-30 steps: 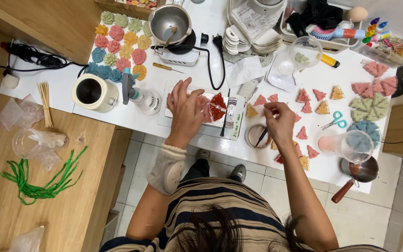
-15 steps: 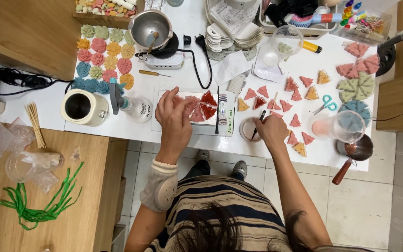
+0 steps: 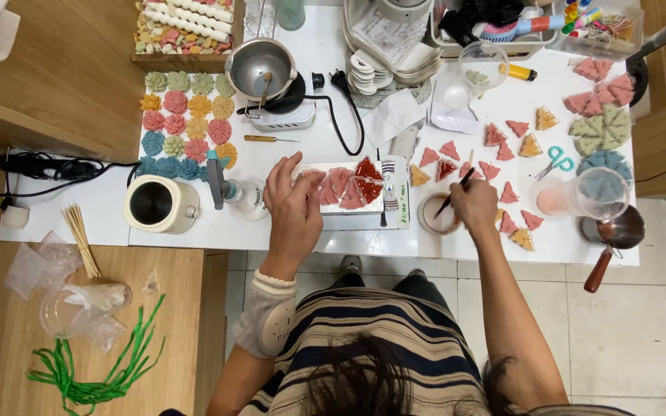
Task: The person is crafting scented candles, specifically pouring melted red wax into small triangular shapes and then assembling them into a larger candle structure with a wick.
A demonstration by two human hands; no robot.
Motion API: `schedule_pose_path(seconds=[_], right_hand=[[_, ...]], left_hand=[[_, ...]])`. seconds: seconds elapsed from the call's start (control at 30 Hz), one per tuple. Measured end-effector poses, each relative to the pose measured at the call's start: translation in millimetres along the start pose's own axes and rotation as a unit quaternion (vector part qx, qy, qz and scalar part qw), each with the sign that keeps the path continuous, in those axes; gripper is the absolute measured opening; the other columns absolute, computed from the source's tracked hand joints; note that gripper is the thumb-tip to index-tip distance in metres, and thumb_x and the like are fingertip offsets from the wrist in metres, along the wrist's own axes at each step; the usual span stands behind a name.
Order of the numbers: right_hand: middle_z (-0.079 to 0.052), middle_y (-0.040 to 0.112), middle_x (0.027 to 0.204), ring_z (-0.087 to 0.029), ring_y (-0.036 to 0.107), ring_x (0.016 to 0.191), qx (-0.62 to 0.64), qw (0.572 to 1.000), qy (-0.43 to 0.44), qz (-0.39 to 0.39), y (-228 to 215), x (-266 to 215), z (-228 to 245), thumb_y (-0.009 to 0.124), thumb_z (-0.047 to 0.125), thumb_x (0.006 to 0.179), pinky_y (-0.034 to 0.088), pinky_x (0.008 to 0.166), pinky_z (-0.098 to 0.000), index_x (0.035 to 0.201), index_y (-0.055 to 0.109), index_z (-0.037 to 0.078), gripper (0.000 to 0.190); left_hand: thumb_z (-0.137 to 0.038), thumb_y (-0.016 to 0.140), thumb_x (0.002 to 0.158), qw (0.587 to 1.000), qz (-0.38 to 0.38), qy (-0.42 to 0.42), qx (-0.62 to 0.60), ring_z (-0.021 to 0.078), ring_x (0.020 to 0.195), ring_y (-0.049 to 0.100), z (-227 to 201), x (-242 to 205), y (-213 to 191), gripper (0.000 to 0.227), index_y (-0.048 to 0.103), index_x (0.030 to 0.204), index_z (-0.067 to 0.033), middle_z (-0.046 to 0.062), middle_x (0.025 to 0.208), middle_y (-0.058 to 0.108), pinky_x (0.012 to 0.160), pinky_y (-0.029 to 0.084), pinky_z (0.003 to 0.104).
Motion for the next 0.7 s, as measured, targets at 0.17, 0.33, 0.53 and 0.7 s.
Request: schedule_pose_path(seconds=[0.17, 0.33, 0.53, 0.7], right_hand=[[-0.016, 0.069, 0.08, -0.02, 0.065, 0.061, 0.484, 0.872, -0.07, -0.026, -74, -64, 73, 0.057, 0.02, 0.105, 0.053, 0.056, -0.0338, 0.102, 0.059, -0.002, 0.022], [-0.009, 0.069, 0.081, -0.014, 0.067, 0.067, 0.584, 0.785, -0.207, 0.025, -80, -83, 138, 0.06, 0.01, 0.106, 0.057, 0.063, -0.0269, 0.107, 0.054, 0.001, 0.011], [-0.007, 0.069, 0.085, -0.011, 0.067, 0.071, 0.51, 0.817, -0.269, 0.004, -66, -81, 160, 0.063, 0.006, 0.106, 0.055, 0.064, -0.025, 0.108, 0.054, 0.0, 0.011], [-0.006, 0.068, 0.08, -0.011, 0.067, 0.068, 0.404, 0.871, -0.279, -0.008, -65, -81, 167, 0.065, 0.005, 0.104, 0.056, 0.062, -0.0252, 0.104, 0.054, -0.001, 0.013]], left_hand=[[0.004, 0.058, 0.088, 0.999, 0.018, 0.02, -0.021, 0.0396, 0.148, 0.032, 0, 7, 4, 0.03, 0.072, 0.114, -0.004, 0.018, 0.153, 0.048, 0.12, 0.02, 0.055], [0.005, 0.057, 0.084, 0.999, 0.023, 0.019, -0.037, 0.0395, 0.148, 0.032, 0, 11, 9, 0.036, 0.073, 0.115, -0.0047, 0.019, 0.152, 0.048, 0.12, 0.021, 0.055], [0.003, 0.06, 0.086, 0.999, 0.003, 0.012, -0.043, 0.0406, 0.148, 0.033, 1, 6, 9, 0.034, 0.072, 0.117, -0.0055, 0.02, 0.152, 0.047, 0.12, 0.023, 0.055], [0.004, 0.061, 0.084, 0.999, -0.002, -0.001, -0.035, 0.041, 0.147, 0.034, 6, 1, 5, 0.034, 0.071, 0.115, -0.0052, 0.02, 0.151, 0.048, 0.119, 0.024, 0.055]])
Point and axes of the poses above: each hand's wrist, its own x-axis towards the middle knuckle, its own y-axis out of the palm, z = x × y, the point moved 4 cm from there along x, towards the middle knuckle
